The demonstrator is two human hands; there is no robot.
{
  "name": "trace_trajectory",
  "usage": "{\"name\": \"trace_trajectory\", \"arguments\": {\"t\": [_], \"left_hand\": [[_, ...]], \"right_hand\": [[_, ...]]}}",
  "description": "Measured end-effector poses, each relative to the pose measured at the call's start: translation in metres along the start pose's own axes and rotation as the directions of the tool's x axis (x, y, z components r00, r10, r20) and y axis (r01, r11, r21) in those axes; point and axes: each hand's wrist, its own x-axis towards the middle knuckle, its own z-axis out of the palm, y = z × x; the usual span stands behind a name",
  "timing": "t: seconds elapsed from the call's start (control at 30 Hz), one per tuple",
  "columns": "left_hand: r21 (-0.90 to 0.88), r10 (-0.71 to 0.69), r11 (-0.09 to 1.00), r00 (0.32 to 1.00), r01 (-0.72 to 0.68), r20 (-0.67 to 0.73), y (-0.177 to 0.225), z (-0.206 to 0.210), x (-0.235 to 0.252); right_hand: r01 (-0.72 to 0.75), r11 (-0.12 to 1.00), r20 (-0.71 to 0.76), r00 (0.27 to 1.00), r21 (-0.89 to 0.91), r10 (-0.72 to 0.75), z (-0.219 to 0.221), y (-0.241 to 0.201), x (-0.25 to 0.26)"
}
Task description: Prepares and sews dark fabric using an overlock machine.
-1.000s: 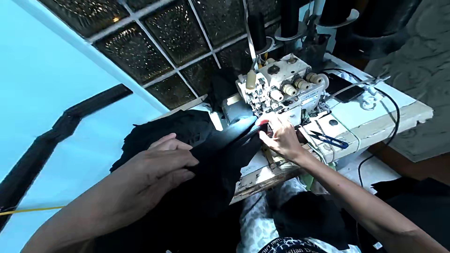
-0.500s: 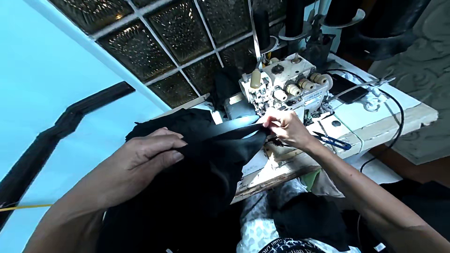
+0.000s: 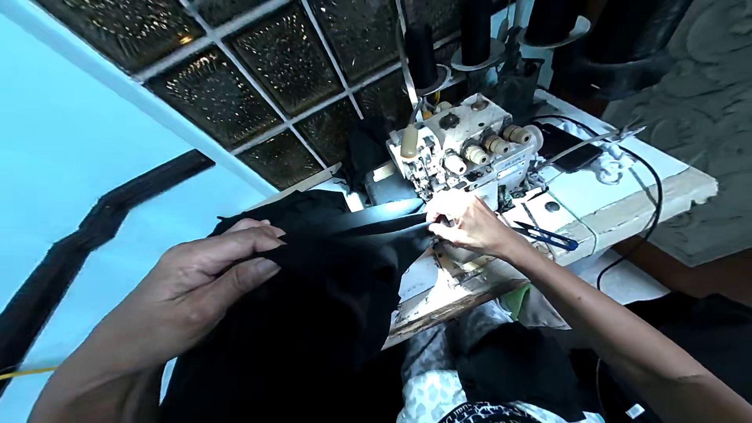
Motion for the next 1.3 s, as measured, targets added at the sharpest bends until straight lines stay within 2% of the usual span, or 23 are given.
{"name": "trace_trajectory", "arguments": {"t": [0.1,0.17,0.37,0.57,0.77,0.87,1.0,1.13,1.3], "left_hand": [[0.02,-0.002,1.0,1.0,0.002,-0.001,-0.005,-0.001,-0.005],[0.022,-0.008,1.0,1.0,0.008,-0.001,-0.006,-0.001,-0.007],[0.029,-0.029,0.999,0.999,0.03,-0.028,-0.016,-0.002,-0.01],[-0.004,-0.018,1.0,0.998,0.018,-0.063,-0.03,0.003,-0.004],[0.116,-0.038,0.992,0.996,0.047,-0.08,-0.011,0.019,0.018],[0.188,0.027,0.982,0.998,-0.017,-0.05,-0.003,0.031,0.028],[0.255,0.14,0.957,0.99,-0.14,0.017,0.005,0.046,0.04],[0.302,0.16,0.939,0.986,-0.163,0.037,0.008,0.058,0.047],[0.33,0.172,0.929,0.985,-0.164,0.006,0.0,0.059,0.054]], "right_hand": [[-0.015,0.99,-0.029,0.999,0.139,0.019,0.003,-0.011,0.007],[0.027,0.981,-0.031,0.999,0.194,-0.021,0.006,-0.019,0.012],[0.152,0.981,0.025,0.987,0.122,-0.156,0.009,-0.033,0.021],[0.05,0.981,0.05,0.997,0.186,-0.06,-0.008,-0.039,0.013],[0.052,0.98,0.13,0.989,0.192,-0.077,-0.026,-0.035,-0.01],[0.102,0.982,0.18,0.975,0.158,-0.13,-0.033,-0.033,-0.03],[0.085,0.983,0.247,0.961,0.162,-0.124,-0.038,-0.046,-0.057],[0.056,0.987,0.213,0.973,0.153,-0.089,-0.038,-0.048,-0.071],[0.01,0.983,0.116,0.993,0.186,-0.032,-0.025,-0.032,-0.062]]}}
